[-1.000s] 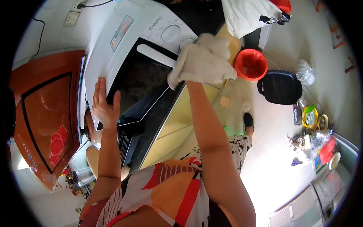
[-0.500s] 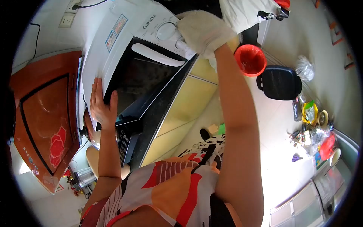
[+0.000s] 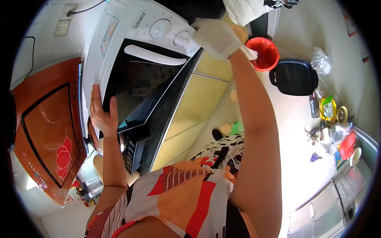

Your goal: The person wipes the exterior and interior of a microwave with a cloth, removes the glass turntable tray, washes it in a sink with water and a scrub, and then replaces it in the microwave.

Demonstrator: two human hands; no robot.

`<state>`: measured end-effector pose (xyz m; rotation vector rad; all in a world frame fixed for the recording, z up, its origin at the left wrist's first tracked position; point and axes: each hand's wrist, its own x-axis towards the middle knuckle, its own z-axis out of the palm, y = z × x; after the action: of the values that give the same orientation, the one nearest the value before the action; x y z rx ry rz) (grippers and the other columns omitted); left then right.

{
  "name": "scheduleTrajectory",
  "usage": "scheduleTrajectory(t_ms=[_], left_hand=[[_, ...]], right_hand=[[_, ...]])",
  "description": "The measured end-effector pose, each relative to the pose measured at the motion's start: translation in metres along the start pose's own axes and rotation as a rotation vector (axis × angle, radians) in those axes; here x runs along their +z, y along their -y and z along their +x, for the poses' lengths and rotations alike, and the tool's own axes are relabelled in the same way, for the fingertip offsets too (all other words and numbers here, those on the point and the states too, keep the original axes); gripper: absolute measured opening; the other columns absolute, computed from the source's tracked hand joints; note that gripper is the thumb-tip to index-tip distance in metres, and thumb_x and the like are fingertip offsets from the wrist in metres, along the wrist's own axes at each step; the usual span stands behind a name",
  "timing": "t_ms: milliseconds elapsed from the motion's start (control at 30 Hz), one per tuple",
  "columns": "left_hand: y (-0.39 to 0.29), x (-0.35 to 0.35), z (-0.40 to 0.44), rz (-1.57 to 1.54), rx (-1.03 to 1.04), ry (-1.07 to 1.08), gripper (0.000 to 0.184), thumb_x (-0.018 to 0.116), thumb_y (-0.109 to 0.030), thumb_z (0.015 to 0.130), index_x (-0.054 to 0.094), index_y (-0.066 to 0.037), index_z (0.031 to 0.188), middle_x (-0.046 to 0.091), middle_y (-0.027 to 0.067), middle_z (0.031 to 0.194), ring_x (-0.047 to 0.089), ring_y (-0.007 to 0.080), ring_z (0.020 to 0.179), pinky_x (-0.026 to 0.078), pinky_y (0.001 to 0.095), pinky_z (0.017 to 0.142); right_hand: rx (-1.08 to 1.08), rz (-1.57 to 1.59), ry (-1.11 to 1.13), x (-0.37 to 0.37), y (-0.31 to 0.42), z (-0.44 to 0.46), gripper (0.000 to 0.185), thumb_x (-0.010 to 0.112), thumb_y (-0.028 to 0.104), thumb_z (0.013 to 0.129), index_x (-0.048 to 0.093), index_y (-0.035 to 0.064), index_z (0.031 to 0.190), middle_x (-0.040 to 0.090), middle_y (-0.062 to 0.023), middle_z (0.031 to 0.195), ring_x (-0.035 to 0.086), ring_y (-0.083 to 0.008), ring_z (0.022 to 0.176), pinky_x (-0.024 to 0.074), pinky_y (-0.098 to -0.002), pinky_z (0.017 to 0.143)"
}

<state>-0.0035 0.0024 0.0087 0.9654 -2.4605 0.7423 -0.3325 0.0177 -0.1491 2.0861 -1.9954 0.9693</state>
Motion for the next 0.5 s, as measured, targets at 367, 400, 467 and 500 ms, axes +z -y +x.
scheduleTrajectory(t_ms=[367,400,467,500], left_hand=[[0.002,0.003,0.0,0.016,0.01,0.001,0.05,0.062,-0.026,0.082,0.05,-0.005,0.125,0.055,0.0143,0.123,0.055,0.0345,0.109,0.045,0.0392,0.089],[0.002,0.003,-0.001,0.017,0.014,-0.005,0.05,0.062,-0.027,0.082,0.05,-0.005,0.125,0.055,0.014,0.123,0.055,0.0344,0.109,0.045,0.0392,0.089],[0.002,0.001,-0.001,0.029,0.003,0.004,0.05,0.063,-0.027,0.079,0.052,-0.003,0.122,0.056,0.0157,0.12,0.054,0.0353,0.11,0.046,0.0407,0.089],[0.0,0.002,0.0,0.033,-0.003,0.001,0.051,0.063,-0.028,0.078,0.053,-0.003,0.121,0.057,0.0165,0.119,0.054,0.0357,0.11,0.046,0.0415,0.089]], right_hand=[[0.63,0.033,-0.092,0.051,0.086,-0.002,0.013,0.058,0.02,0.073,0.062,0.0118,0.082,0.059,-0.007,0.082,0.058,-0.024,0.077,0.0463,-0.0357,0.064],[0.658,0.062,-0.006,0.053,0.091,-0.008,0.013,0.058,0.021,0.073,0.062,0.0124,0.081,0.059,-0.0067,0.08,0.058,-0.024,0.076,0.0462,-0.036,0.064],[0.712,0.114,0.128,0.057,0.101,-0.02,0.011,0.058,0.022,0.073,0.061,0.0136,0.079,0.059,-0.0062,0.078,0.058,-0.0241,0.075,0.0459,-0.0365,0.062],[0.713,0.115,0.037,0.06,0.107,-0.023,0.011,0.058,0.022,0.072,0.061,0.0142,0.078,0.059,-0.006,0.076,0.058,-0.0241,0.074,0.0458,-0.0367,0.061]])
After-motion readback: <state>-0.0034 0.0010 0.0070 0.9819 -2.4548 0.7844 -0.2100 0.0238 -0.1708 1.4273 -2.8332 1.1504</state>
